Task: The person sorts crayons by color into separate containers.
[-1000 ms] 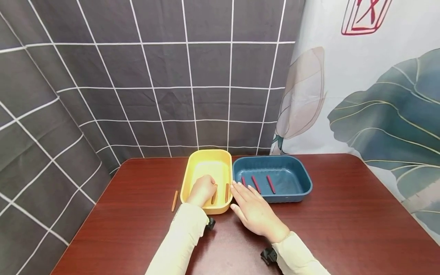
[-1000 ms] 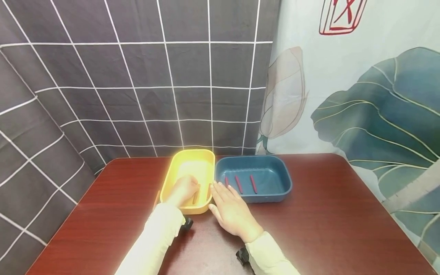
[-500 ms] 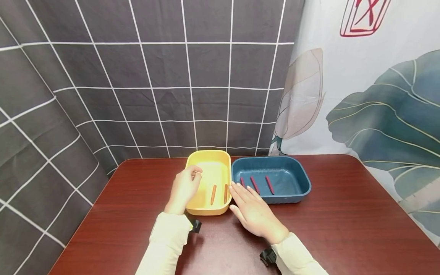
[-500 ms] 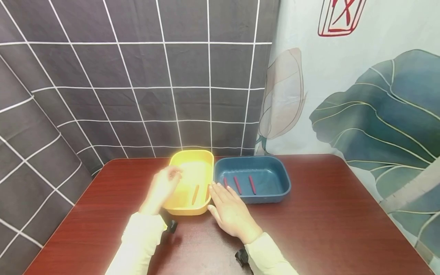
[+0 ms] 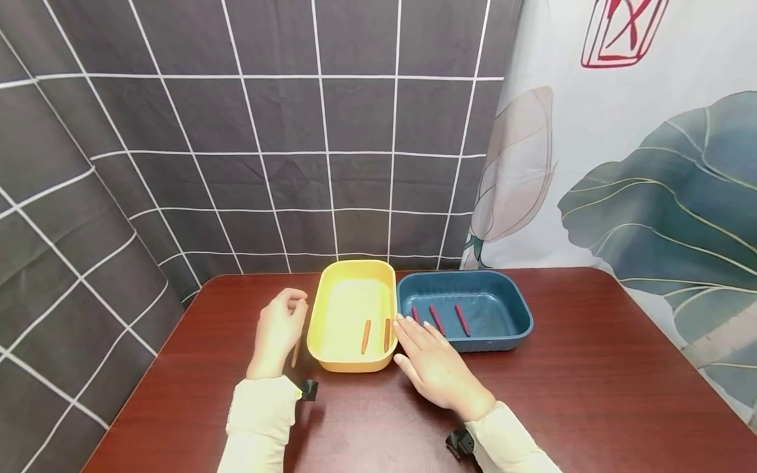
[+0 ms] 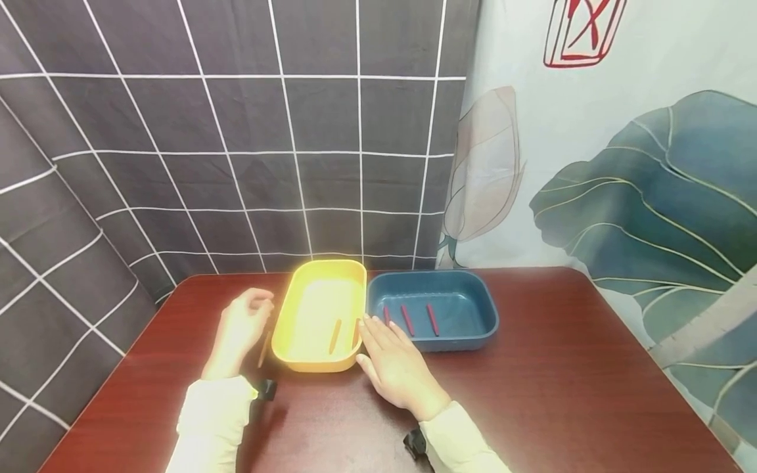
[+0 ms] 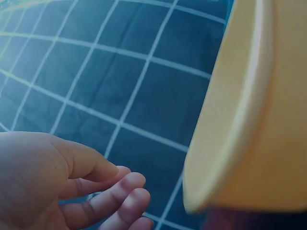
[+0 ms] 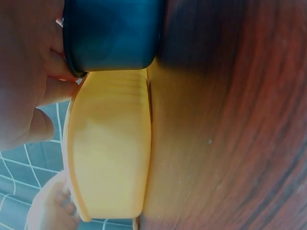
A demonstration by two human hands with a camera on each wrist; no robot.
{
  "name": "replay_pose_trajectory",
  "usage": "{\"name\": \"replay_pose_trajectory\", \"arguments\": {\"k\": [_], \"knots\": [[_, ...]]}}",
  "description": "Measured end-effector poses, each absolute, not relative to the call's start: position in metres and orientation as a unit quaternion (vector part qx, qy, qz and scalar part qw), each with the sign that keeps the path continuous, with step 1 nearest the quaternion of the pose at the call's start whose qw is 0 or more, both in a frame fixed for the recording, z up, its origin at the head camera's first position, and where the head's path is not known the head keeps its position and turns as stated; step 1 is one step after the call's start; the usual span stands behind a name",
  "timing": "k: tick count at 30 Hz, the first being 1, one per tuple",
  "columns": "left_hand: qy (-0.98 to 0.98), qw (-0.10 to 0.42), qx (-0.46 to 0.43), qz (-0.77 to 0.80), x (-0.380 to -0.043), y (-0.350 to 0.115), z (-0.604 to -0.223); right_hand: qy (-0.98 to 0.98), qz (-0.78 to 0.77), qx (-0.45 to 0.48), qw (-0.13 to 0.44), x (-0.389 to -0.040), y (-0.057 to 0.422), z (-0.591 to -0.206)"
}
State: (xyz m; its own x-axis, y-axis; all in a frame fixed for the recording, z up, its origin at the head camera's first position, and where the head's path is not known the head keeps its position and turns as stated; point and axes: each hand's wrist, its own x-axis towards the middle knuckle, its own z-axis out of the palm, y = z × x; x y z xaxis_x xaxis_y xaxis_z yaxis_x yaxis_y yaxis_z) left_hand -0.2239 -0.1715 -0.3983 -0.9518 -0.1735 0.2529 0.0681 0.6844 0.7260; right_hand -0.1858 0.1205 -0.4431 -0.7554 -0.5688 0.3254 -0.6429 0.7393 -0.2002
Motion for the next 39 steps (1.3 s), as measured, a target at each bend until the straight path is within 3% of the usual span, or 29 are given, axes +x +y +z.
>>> {"name": "replay_pose_trajectory", "arguments": {"k": [13, 39], "knots": [[-0.937, 0.030, 0.064, -0.341, -0.225, -0.196, -0.415, -0.922, 0.160, 0.328, 0.127, -0.184, 0.119, -0.441], [-0.950, -0.040, 0.072, -0.301, -0.227, -0.199, -0.430, -0.924, 0.148, 0.328, 0.125, -0.186, 0.120, -0.443]]}}
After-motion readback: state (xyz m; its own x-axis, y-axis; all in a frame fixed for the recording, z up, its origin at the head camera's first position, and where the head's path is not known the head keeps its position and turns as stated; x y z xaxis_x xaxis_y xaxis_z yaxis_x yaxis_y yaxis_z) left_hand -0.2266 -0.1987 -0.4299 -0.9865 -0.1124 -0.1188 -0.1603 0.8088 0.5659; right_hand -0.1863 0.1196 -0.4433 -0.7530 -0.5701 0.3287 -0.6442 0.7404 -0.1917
